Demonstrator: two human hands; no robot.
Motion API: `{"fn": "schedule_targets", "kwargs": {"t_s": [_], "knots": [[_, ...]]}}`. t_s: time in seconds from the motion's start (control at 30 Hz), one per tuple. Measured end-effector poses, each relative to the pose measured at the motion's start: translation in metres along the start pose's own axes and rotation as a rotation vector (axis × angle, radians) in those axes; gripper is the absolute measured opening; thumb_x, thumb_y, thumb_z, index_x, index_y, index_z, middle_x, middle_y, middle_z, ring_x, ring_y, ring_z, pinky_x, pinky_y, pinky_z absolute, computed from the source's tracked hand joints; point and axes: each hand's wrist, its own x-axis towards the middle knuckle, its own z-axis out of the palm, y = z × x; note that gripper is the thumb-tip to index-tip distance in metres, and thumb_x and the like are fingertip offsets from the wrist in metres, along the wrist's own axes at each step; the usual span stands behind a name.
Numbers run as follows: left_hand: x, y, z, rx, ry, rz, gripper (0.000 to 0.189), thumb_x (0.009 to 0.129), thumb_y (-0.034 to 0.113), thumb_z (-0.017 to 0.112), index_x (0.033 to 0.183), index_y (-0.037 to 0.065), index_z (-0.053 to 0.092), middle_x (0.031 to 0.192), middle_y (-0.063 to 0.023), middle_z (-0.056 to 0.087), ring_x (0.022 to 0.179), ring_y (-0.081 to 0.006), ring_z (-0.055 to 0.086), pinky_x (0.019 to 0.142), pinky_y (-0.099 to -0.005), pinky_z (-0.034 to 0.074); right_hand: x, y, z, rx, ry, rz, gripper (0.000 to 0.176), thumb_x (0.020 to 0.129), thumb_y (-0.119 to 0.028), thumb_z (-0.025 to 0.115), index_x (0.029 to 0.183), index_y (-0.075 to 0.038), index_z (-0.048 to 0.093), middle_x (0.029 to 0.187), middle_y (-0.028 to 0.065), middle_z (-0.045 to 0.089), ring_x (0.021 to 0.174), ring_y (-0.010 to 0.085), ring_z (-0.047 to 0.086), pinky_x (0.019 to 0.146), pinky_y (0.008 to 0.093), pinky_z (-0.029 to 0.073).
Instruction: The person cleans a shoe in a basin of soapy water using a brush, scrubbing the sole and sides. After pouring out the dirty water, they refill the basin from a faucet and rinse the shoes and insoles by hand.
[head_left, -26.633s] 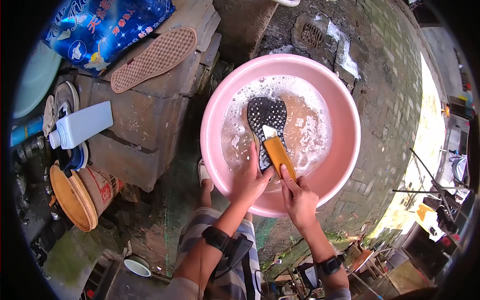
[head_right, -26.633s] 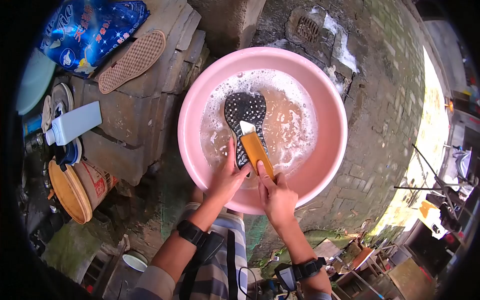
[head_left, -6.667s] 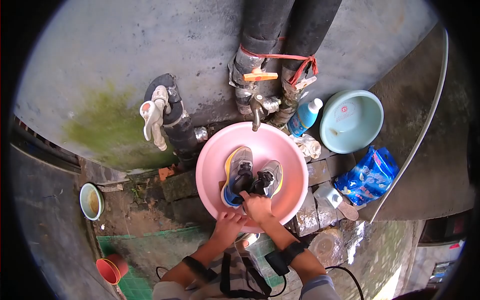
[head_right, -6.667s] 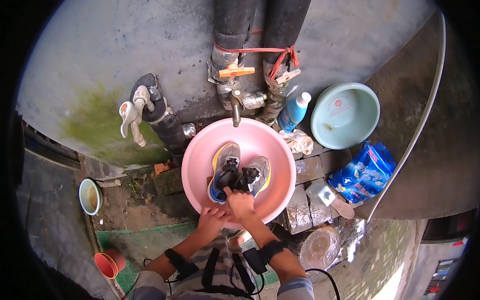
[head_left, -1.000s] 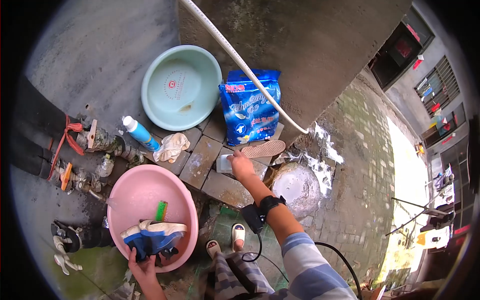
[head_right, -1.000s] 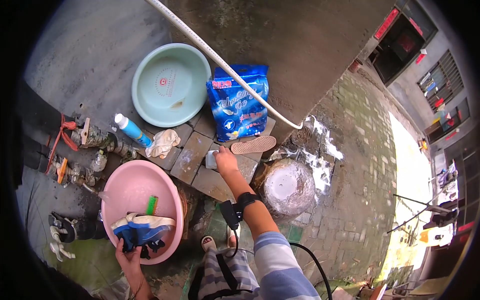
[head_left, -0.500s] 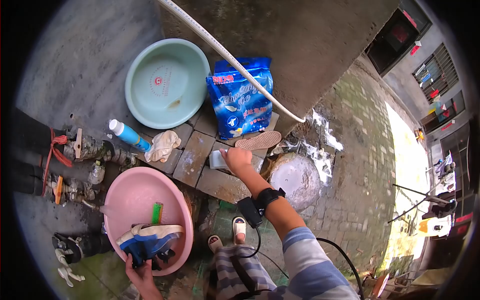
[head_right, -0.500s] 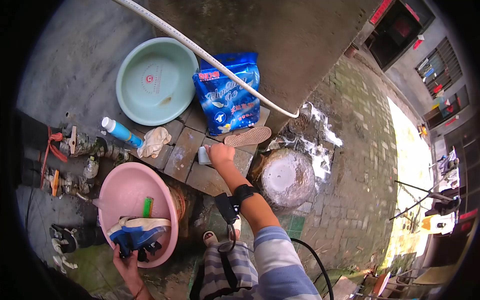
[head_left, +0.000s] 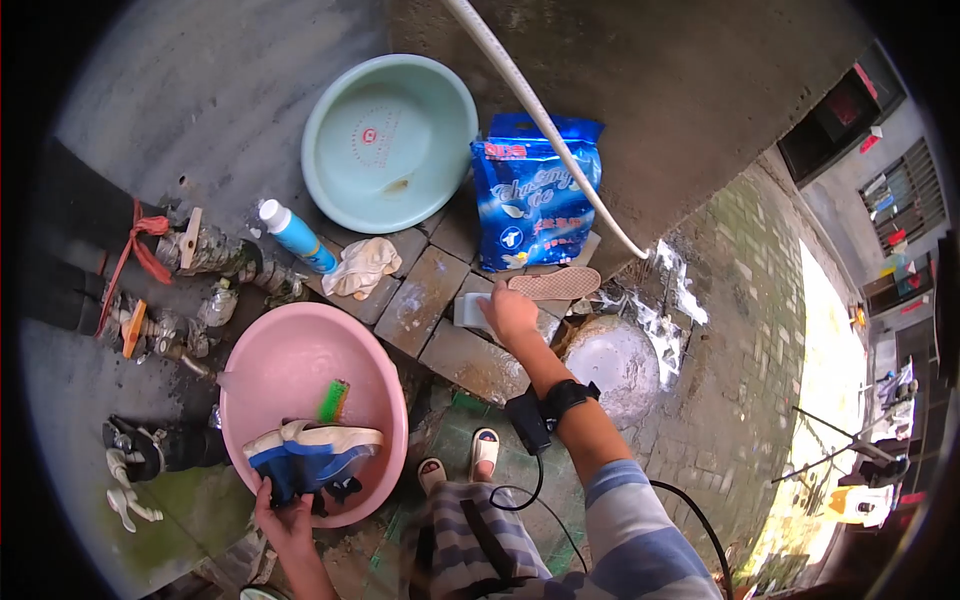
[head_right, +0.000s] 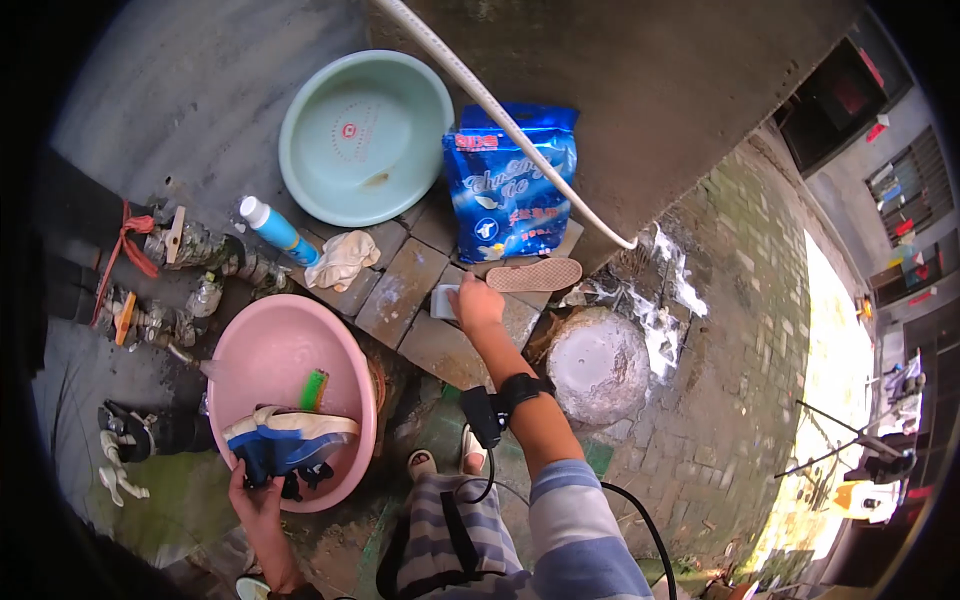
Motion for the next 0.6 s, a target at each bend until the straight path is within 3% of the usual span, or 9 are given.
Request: {"fn": "schedule_targets", "kwargs": {"t_s": [0.07, 0.2, 0.33, 0.4, 0.43, 0.6], "knots": [[-0.006, 0.003, 0.012, -0.040, 0.082, -0.038, 0.044, 0.075, 0.012, 0.059, 0.117, 0.020, 0.050, 0.113, -0.0038, 0.053, 0.104, -0.0235, 0.049, 0.086, -0.0485, 0.039, 0.007, 0.004, 0.001, -0.025, -0.037, 0.023, 0.046, 0.080, -0.044, 0.052, 0.100, -0.002, 0.048, 0.079, 0.0168, 0.062, 0.078, 0.0336, 0.061, 0.067, 0.0412, 0.048], [-0.010, -0.004, 0.023, -0.097, 0.142, 0.013, 0.049, 0.074, 0.010, 0.058, 0.120, 0.022, 0.045, 0.113, -0.0045, 0.051, 0.104, -0.0249, 0.049, 0.084, -0.0516, 0.039, -0.006, 0.009, -0.016, 0.001, -0.006, -0.221, 0.036, 0.076, -0.033, 0.060, 0.100, -0.008, 0.049, 0.090, 0.0153, 0.059, 0.084, 0.0325, 0.058, 0.070, 0.0420, 0.047], [-0.010, -0.004, 0.021, -0.100, 0.150, 0.023, 0.050, 0.074, 0.010, 0.058, 0.120, 0.023, 0.044, 0.114, -0.0035, 0.050, 0.105, -0.0232, 0.047, 0.085, -0.0515, 0.037, -0.003, 0.013, 0.003, -0.003, 0.020, -0.269, 0.031, 0.073, -0.033, 0.062, 0.094, -0.011, 0.052, 0.090, 0.0148, 0.058, 0.084, 0.0320, 0.058, 0.068, 0.0418, 0.045], [-0.012, -0.003, 0.023, -0.054, 0.089, 0.028, 0.051, 0.073, 0.011, 0.059, 0.120, 0.022, 0.043, 0.115, -0.0024, 0.048, 0.106, -0.0219, 0.045, 0.086, -0.0507, 0.036, -0.001, 0.007, 0.008, 0.021, 0.079, -0.172, 0.031, 0.072, -0.031, 0.063, 0.093, -0.011, 0.052, 0.089, 0.0149, 0.059, 0.082, 0.0331, 0.057, 0.069, 0.0410, 0.045], [-0.014, -0.003, 0.026, -0.063, 0.153, 0.007, 0.051, 0.073, 0.012, 0.059, 0.121, 0.022, 0.042, 0.116, -0.0019, 0.047, 0.107, -0.0214, 0.044, 0.085, -0.0496, 0.036, -0.001, 0.007, 0.008, 0.029, 0.079, -0.146, 0.031, 0.073, -0.032, 0.063, 0.092, -0.010, 0.052, 0.088, 0.0159, 0.059, 0.081, 0.0337, 0.057, 0.068, 0.0410, 0.045], [-0.016, -0.003, 0.029, -0.080, 0.151, 0.019, 0.049, 0.074, 0.012, 0.058, 0.120, 0.022, 0.043, 0.116, -0.0019, 0.047, 0.107, -0.0218, 0.044, 0.084, -0.0490, 0.037, 0.005, 0.017, 0.008, 0.079, -0.010, -0.127, 0.036, 0.071, -0.034, 0.065, 0.093, -0.009, 0.050, 0.090, 0.0183, 0.057, 0.081, 0.0324, 0.056, 0.069, 0.0404, 0.044]]}}
